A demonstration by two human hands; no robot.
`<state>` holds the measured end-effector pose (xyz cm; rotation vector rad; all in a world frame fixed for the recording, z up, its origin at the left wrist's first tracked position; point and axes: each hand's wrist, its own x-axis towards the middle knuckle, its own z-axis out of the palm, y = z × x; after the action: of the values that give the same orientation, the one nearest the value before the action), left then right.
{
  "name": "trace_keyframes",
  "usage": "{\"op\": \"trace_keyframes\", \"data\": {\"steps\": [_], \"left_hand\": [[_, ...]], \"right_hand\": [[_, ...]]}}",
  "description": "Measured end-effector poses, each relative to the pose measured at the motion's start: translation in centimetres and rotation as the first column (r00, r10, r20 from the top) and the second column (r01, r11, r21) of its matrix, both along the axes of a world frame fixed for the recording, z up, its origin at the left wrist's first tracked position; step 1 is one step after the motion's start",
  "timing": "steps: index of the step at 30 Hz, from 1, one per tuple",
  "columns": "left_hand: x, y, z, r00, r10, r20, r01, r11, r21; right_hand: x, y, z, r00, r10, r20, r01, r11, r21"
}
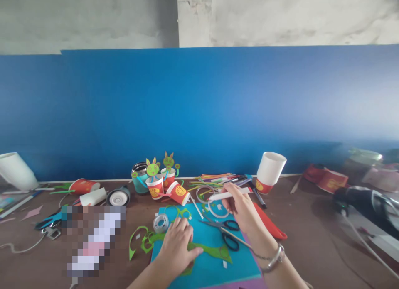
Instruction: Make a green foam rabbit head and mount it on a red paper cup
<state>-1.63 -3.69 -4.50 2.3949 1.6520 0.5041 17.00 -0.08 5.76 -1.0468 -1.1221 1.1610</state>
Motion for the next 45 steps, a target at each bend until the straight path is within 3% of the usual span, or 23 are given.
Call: {"op": "trace_keyframes", "data": {"steps": [5,8,11,15,18,22,29,45], "left_hand": [[-1.7,-0.4,0.8,0.999,0.034,0.040,-0.034,0.999,0.010],[-3.3,-1.1,0.5,0.999,0.016,0.042,-0.017,1.000,0.012],[-4.7,-1.9,-0.8,0.999,-0.033,0.005,0.032,0.995,0.100],[-5.3,-2.6,-2.8,1.000,-0.025,-0.014,0.028,0.971,0.238],[-5.0,-2.8,-3.1,1.000,-0.013,0.022,0.009,0.981,0.192],[-4.8,-2.7,-2.3,0.997,0.006,0.077,-0.011,0.998,0.062],[-4.8,-2.7,-1.5,0.994,0.031,0.104,-0.024,0.997,-0.068],[-4.8,-2.6,-1.6,0.992,0.036,0.120,-0.026,0.996,-0.080]], "right_hand": [[0.1,0.1,0.2,0.999,0.028,-0.022,-0.028,1.000,-0.004],[-0.4,0.0,-0.4,0.997,0.072,-0.012,-0.072,0.997,-0.011],[-2.1,-0.6,-2.7,0.994,0.112,0.012,-0.111,0.991,-0.074],[-4.9,-1.7,-7.4,0.970,0.226,0.089,-0.195,0.945,-0.263],[-5.9,-2.0,-10.1,0.945,0.261,0.199,-0.214,0.949,-0.232],[-5.9,-1.7,-11.9,0.927,0.197,0.318,-0.159,0.977,-0.143],[-5.8,-1.6,-13.0,0.888,0.208,0.409,-0.186,0.978,-0.093],[-6.1,-1.9,-12.3,0.852,0.202,0.484,-0.175,0.979,-0.101]]}}
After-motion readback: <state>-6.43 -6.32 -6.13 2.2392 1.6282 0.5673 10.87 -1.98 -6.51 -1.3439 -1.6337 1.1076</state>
